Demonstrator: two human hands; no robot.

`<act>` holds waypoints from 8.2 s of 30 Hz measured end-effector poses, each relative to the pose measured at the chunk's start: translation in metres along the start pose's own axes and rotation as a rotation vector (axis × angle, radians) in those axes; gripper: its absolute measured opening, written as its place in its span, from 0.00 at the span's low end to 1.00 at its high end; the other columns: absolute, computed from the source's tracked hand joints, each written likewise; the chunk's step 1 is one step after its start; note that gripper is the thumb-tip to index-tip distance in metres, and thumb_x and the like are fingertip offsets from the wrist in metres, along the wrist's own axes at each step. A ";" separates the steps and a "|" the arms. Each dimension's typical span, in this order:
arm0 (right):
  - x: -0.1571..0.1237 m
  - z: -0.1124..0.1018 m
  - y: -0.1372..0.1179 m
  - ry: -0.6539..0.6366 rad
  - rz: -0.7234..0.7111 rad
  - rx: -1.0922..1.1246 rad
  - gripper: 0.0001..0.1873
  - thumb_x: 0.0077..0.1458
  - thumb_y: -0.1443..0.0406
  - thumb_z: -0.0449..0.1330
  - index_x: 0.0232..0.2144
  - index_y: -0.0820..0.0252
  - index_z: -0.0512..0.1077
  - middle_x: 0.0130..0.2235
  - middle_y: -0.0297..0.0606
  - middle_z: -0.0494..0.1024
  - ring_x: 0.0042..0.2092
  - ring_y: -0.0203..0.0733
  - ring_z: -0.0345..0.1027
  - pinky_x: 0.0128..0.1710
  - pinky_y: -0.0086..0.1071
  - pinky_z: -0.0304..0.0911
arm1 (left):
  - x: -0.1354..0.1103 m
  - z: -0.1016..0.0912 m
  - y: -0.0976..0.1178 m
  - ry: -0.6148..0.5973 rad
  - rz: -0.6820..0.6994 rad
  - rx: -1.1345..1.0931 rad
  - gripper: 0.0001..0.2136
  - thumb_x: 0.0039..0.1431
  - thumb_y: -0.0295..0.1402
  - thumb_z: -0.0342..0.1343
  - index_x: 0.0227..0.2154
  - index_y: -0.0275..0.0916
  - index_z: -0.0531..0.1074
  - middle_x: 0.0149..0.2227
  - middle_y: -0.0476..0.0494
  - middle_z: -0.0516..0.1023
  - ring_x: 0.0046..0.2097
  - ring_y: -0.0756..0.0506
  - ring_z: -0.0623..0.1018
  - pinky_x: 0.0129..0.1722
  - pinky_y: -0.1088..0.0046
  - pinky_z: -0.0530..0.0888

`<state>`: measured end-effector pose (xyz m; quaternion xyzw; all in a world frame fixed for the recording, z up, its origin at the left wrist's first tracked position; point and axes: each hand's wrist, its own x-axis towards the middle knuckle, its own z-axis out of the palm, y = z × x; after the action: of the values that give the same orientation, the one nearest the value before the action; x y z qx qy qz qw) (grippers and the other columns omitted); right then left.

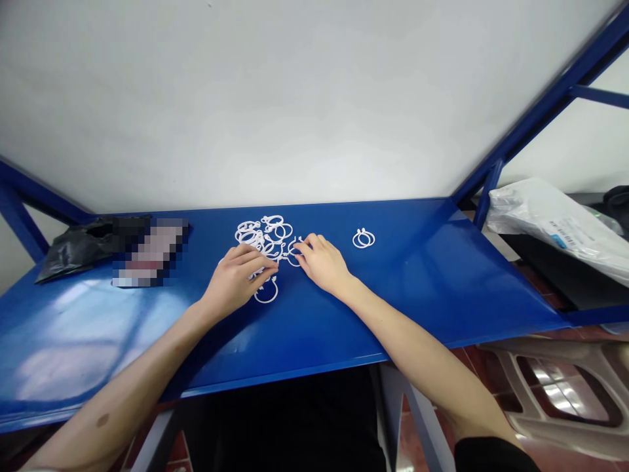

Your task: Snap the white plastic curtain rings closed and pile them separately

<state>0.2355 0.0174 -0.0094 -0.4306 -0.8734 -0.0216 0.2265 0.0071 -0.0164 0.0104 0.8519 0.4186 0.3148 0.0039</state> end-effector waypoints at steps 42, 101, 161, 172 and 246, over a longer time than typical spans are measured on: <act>-0.001 -0.032 0.027 0.252 0.045 0.223 0.10 0.68 0.62 0.57 0.43 0.56 0.77 0.41 0.42 0.76 0.43 0.44 0.71 0.43 0.40 0.70 | -0.001 -0.003 0.006 0.084 -0.024 -0.009 0.07 0.68 0.33 0.54 0.42 0.40 0.77 0.37 0.44 0.82 0.42 0.43 0.76 0.45 0.62 0.73; -0.017 -0.020 -0.033 0.226 -0.188 0.284 0.12 0.70 0.65 0.52 0.45 0.59 0.76 0.35 0.39 0.77 0.36 0.39 0.69 0.38 0.34 0.68 | -0.004 -0.003 0.029 0.087 -0.321 -0.306 0.07 0.66 0.33 0.57 0.37 0.44 0.81 0.34 0.48 0.80 0.34 0.49 0.78 0.36 0.72 0.75; -0.015 -0.025 -0.029 0.246 -0.006 0.639 0.07 0.65 0.64 0.59 0.44 0.56 0.74 0.37 0.34 0.81 0.33 0.35 0.75 0.34 0.28 0.72 | 0.000 -0.006 0.016 0.064 -0.364 -0.399 0.06 0.61 0.37 0.63 0.37 0.43 0.79 0.33 0.49 0.80 0.36 0.47 0.77 0.37 0.71 0.73; -0.020 -0.024 -0.033 0.166 -0.131 0.659 0.06 0.68 0.65 0.57 0.41 0.58 0.74 0.37 0.37 0.81 0.37 0.37 0.77 0.37 0.30 0.71 | -0.008 0.000 0.023 0.132 -0.347 -0.438 0.03 0.61 0.33 0.62 0.34 0.43 0.81 0.33 0.49 0.79 0.34 0.49 0.78 0.37 0.73 0.73; -0.018 -0.017 -0.029 0.095 -0.054 0.693 0.07 0.67 0.65 0.59 0.46 0.56 0.74 0.42 0.37 0.82 0.42 0.39 0.79 0.41 0.32 0.73 | -0.003 -0.006 0.017 0.014 -0.396 -0.568 0.08 0.60 0.39 0.63 0.40 0.43 0.81 0.37 0.46 0.85 0.34 0.48 0.80 0.35 0.70 0.77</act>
<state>0.2288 -0.0181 0.0035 -0.3035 -0.8284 0.2500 0.3990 0.0149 -0.0312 0.0183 0.7168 0.4716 0.4175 0.2990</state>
